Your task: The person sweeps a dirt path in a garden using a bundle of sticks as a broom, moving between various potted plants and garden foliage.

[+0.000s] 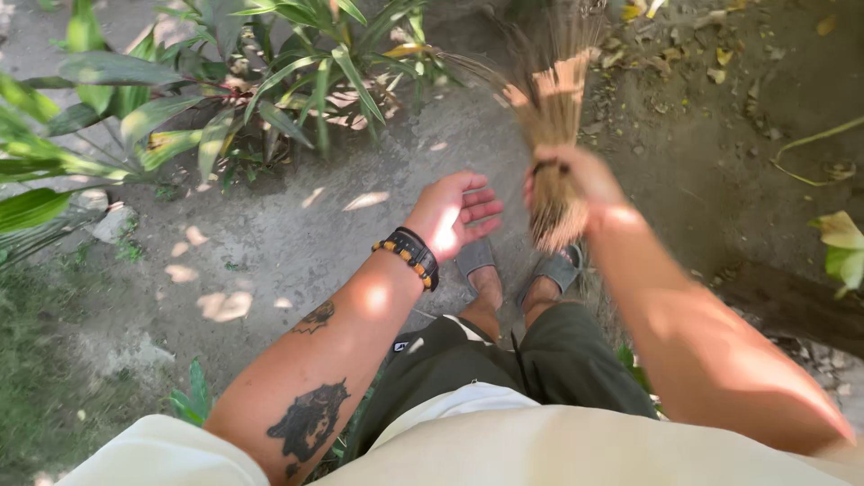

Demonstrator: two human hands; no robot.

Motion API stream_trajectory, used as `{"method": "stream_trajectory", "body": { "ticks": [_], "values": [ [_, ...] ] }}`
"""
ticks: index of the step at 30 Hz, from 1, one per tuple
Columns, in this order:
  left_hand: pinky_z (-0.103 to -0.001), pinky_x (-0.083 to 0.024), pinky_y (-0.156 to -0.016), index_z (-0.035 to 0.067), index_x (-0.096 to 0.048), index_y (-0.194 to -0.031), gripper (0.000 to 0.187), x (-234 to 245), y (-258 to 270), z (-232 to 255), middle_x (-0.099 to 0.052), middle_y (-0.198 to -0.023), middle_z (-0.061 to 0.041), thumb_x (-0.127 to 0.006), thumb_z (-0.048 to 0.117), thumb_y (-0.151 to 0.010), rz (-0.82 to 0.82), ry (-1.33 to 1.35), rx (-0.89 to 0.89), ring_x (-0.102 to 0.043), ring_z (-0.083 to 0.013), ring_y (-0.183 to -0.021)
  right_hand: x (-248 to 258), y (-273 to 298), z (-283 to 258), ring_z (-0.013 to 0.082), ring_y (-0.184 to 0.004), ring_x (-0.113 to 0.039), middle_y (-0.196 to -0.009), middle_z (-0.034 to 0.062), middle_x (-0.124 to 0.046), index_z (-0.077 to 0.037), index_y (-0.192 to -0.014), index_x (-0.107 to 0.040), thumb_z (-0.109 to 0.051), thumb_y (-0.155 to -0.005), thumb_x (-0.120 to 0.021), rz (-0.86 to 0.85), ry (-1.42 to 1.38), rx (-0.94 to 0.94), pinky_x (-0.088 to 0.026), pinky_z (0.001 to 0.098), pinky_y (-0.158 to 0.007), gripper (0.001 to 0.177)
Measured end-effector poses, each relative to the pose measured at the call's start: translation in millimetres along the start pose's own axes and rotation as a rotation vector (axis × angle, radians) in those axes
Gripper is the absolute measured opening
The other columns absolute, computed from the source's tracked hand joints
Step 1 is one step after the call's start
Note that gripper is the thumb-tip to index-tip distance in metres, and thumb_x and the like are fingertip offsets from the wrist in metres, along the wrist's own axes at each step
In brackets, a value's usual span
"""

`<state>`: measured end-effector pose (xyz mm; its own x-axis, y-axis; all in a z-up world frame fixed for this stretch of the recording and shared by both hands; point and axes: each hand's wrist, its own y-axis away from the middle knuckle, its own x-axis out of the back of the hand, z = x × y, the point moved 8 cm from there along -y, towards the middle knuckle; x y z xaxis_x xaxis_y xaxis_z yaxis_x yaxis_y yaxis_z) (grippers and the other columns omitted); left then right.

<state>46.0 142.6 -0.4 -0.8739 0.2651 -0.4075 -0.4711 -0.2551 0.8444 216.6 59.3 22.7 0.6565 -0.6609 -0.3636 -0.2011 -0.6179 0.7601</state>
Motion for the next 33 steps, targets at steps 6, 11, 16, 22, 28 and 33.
{"method": "stream_trajectory", "body": {
  "ticks": [6,11,16,22,28,33],
  "values": [
    [-0.046,-0.057,-0.088,0.005,-0.058,-0.122,0.037,-1,5,-44,-0.062,-0.119,-0.014,-0.063,0.023,-0.090,0.078,-0.208,0.077,-0.065,-0.0273,-0.103,27,130,53,0.0162,-0.065,-0.069,-0.083,0.0106,-0.072,0.001,-0.099,-0.069,-0.026,-0.086,-0.070,-0.041,-0.195,-0.335,-0.059,0.0277,-0.054,0.031],
    [-0.044,-0.058,-0.087,0.006,-0.061,-0.119,0.034,-40,-6,-75,-0.064,-0.116,-0.013,-0.063,0.024,-0.090,0.033,-0.325,0.160,-0.066,-0.0255,-0.102,181,94,-20,0.0163,-0.067,-0.068,-0.087,0.0117,-0.071,-0.002,-0.101,-0.066,-0.023,-0.088,-0.073,0.200,0.186,-0.124,-0.058,0.0256,-0.056,0.026],
    [-0.044,-0.057,-0.088,0.004,-0.062,-0.118,0.037,-109,-33,-99,-0.067,-0.117,-0.012,-0.065,0.027,-0.089,-0.149,-0.413,0.178,-0.067,-0.0269,-0.106,273,54,-101,0.0208,-0.070,-0.068,-0.089,0.0116,-0.067,-0.005,-0.122,-0.053,-0.021,-0.096,-0.072,0.231,0.343,0.112,-0.061,0.0355,-0.058,0.036],
    [-0.045,-0.055,-0.092,0.009,-0.054,-0.131,0.057,-203,-12,-143,-0.062,-0.128,-0.013,-0.069,0.045,-0.088,-0.309,-0.573,0.300,-0.062,-0.0276,-0.118,237,158,-29,0.0274,-0.062,-0.067,-0.088,0.0119,-0.066,-0.021,-0.149,-0.036,-0.011,-0.085,-0.070,0.358,0.054,0.252,-0.061,0.0436,-0.058,0.073],
    [-0.054,-0.057,-0.072,-0.002,-0.063,-0.126,0.039,-252,42,-282,-0.067,-0.102,-0.021,-0.061,0.029,-0.102,-1.003,-0.112,0.954,-0.067,-0.0363,-0.088,192,255,99,0.0239,-0.066,-0.067,-0.087,0.0105,-0.066,-0.009,-0.130,-0.050,-0.016,-0.084,-0.069,0.623,-0.391,0.165,-0.060,0.0411,-0.057,0.050],
    [-0.042,-0.063,-0.079,0.003,-0.071,-0.092,0.015,-211,-52,-267,-0.074,-0.091,-0.012,-0.074,0.015,-0.085,-0.508,-0.488,0.680,-0.074,-0.0248,-0.085,192,138,129,0.0225,-0.072,-0.071,-0.088,0.0103,-0.070,-0.007,-0.108,-0.065,-0.021,-0.086,-0.066,0.353,-0.681,0.080,-0.062,0.0395,-0.063,0.026]
  ]
}}
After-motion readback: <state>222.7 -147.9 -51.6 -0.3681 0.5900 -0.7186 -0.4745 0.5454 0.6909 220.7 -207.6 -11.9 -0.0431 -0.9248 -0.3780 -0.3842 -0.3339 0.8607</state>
